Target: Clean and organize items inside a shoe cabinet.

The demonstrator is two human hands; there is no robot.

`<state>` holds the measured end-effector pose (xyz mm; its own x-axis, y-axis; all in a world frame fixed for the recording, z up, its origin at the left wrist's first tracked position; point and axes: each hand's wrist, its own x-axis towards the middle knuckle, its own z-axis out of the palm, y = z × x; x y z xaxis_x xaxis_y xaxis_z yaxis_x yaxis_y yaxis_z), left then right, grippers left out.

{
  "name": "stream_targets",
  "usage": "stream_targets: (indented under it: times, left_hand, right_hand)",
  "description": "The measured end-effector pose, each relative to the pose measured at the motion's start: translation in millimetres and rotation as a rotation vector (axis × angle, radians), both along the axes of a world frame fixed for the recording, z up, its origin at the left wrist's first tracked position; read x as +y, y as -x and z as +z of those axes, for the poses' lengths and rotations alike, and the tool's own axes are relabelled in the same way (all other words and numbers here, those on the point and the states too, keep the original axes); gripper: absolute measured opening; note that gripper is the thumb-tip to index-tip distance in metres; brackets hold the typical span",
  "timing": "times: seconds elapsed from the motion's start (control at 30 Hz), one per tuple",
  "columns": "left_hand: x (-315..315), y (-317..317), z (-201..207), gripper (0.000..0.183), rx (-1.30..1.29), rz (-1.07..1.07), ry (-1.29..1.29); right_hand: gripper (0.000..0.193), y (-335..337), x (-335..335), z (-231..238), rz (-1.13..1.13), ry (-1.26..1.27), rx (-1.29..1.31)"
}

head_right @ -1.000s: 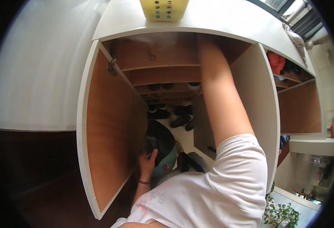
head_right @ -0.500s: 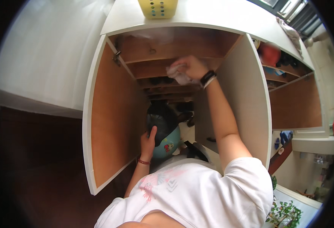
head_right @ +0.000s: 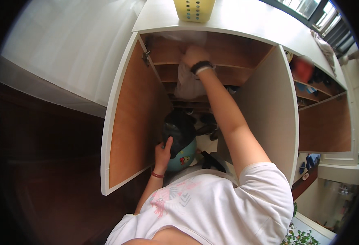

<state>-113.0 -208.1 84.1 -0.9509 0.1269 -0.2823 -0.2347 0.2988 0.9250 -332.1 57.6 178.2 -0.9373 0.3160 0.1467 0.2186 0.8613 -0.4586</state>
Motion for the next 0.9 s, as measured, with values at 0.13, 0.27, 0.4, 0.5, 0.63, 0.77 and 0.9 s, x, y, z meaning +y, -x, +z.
stream_targets:
  times: [0.13,0.27,0.4,0.5,0.63,0.77,0.9]
  left_hand:
    - [2.3,-0.2,3.3,0.050,0.015,-0.008,0.025]
    - [1.3,2.2,3.6,0.050,0.009,-0.028,0.019]
    - [5.0,2.7,5.1,0.049,-0.009,-0.023,-0.026]
    - [6.8,4.4,6.2,0.049,-0.015,-0.049,-0.033]
    - [12.2,9.6,7.6,0.050,0.013,-0.080,0.008]
    - [17.4,9.8,13.6,0.051,0.092,-0.063,0.009]
    - [16.2,11.5,7.4,0.051,0.078,-0.077,-0.030]
  right_hand:
    - [0.044,12.0,7.7,-4.7,0.027,-0.092,-0.129]
    - [0.046,-18.3,15.8,-6.2,0.115,0.052,0.027]
    - [0.052,-54.2,78.3,-13.9,-0.148,0.038,-0.053]
    - [0.041,-62.9,140.4,-31.9,-0.362,-0.010,0.047]
    - [0.049,-65.5,163.2,-22.6,-0.443,0.063,0.000]
    - [0.049,-69.1,134.9,-6.5,-0.434,-0.028,0.011]
    - [0.071,-33.7,107.9,-2.9,-0.187,0.105,-0.010]
